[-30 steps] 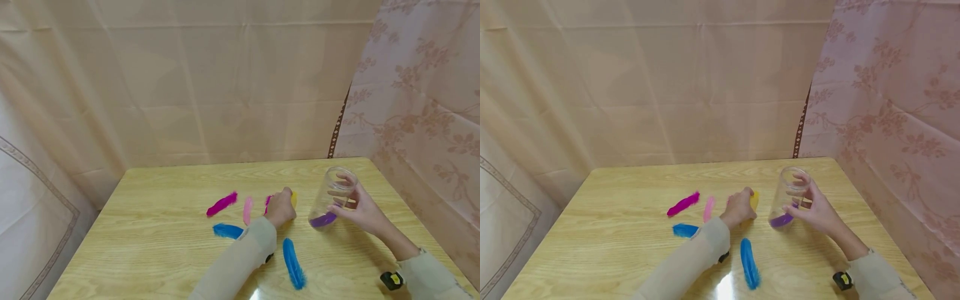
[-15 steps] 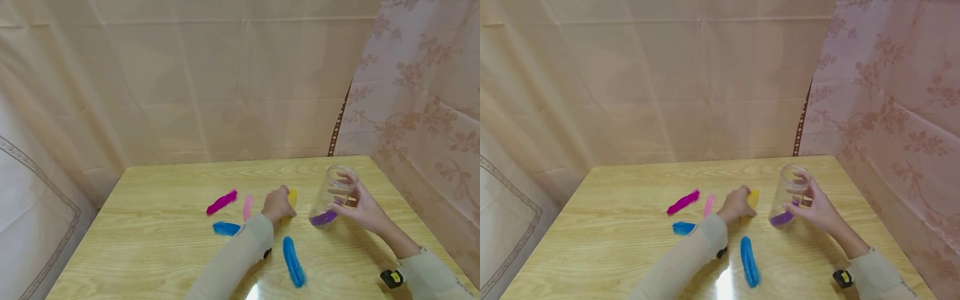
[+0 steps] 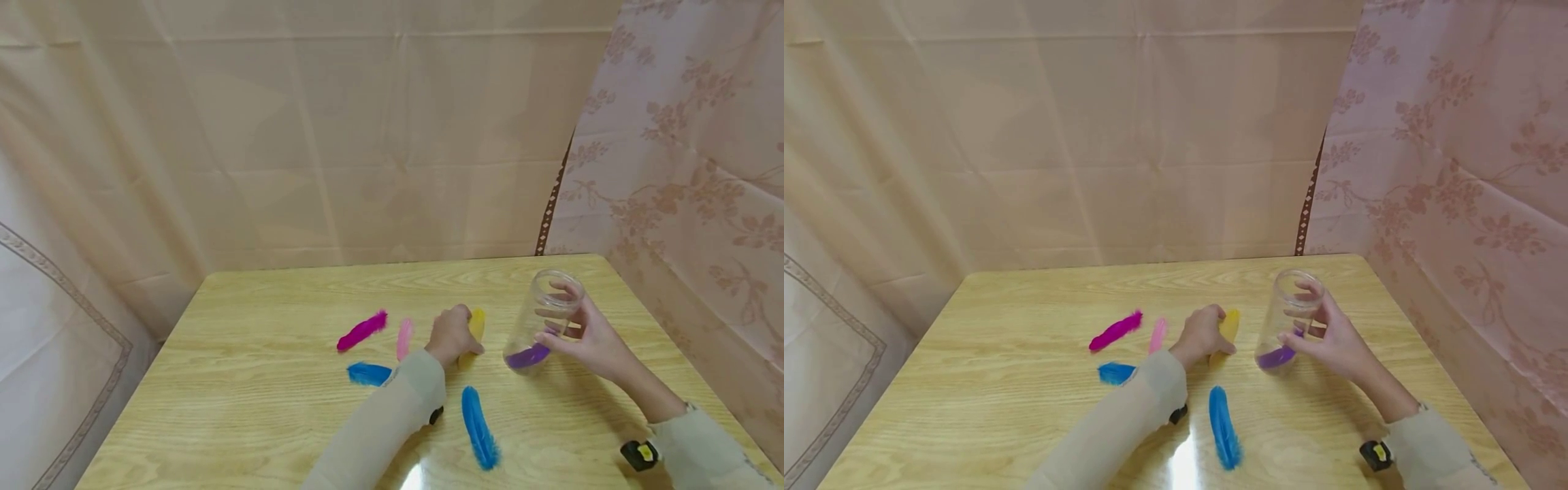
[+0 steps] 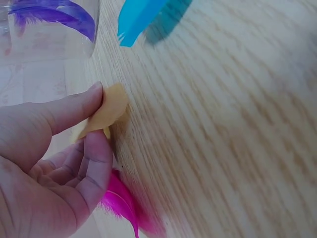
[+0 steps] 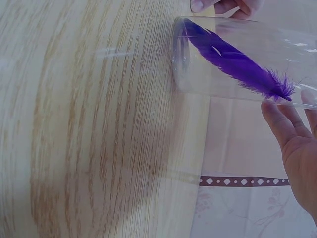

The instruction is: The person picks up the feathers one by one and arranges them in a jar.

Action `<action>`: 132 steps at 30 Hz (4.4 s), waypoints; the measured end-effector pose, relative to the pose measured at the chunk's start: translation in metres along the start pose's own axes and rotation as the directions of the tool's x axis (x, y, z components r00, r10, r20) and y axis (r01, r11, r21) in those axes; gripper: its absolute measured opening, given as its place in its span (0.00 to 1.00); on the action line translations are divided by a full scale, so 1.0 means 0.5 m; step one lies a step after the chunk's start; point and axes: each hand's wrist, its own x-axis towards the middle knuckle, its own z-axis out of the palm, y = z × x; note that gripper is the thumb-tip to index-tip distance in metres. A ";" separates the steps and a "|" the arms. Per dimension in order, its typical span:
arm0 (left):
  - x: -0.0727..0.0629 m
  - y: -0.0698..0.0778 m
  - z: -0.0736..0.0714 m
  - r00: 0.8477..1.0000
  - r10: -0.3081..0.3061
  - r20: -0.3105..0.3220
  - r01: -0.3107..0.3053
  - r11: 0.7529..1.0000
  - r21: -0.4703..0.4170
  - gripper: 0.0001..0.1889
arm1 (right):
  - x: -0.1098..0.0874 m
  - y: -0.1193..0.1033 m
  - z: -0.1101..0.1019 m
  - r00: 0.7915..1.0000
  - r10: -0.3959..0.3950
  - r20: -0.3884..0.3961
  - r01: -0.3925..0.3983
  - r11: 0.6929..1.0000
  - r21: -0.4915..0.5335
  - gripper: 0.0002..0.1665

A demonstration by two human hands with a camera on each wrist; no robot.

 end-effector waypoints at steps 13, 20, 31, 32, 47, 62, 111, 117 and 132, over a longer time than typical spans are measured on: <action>-0.001 -0.007 0.004 1.000 -0.004 0.002 0.005 0.996 -0.087 0.31 | -0.004 -0.001 0.000 1.000 -0.012 -0.001 0.012 1.000 0.005 0.53; -0.002 -0.010 0.001 1.000 0.026 -0.008 -0.027 0.996 -0.080 0.26 | -0.003 0.003 -0.001 1.000 -0.001 0.009 0.001 1.000 -0.006 0.53; -0.008 0.007 -0.011 0.998 0.059 0.000 -0.059 0.996 -0.072 0.17 | -0.004 -0.001 -0.001 1.000 -0.009 0.010 0.009 1.000 -0.003 0.53; -0.008 0.009 -0.013 0.998 0.057 0.001 -0.056 0.996 -0.074 0.17 | -0.004 -0.001 -0.001 1.000 -0.009 0.010 0.009 1.000 -0.005 0.53; 0.007 0.001 -0.020 0.975 0.207 0.079 -0.192 0.968 -0.162 0.24 | -0.003 0.005 0.000 1.000 -0.019 0.011 0.019 1.000 0.010 0.53; 0.009 0.021 -0.036 0.954 0.284 0.090 -0.259 0.940 -0.222 0.07 | -0.002 0.006 -0.003 1.000 -0.023 0.009 0.023 1.000 0.011 0.53; -0.014 0.095 -0.114 0.870 0.483 -0.101 -0.491 0.828 -0.273 0.11 | 0.003 0.001 -0.001 0.998 -0.056 0.022 0.056 0.998 0.030 0.53; -0.014 0.096 -0.124 0.845 0.522 -0.117 -0.535 0.820 -0.204 0.12 | 0.003 0.002 0.000 0.999 -0.040 0.013 0.039 0.999 0.034 0.53; -0.019 0.109 -0.148 0.805 0.556 -0.206 -0.591 0.781 -0.201 0.11 | 0.004 0.001 0.005 0.999 -0.040 0.017 0.040 0.999 0.031 0.52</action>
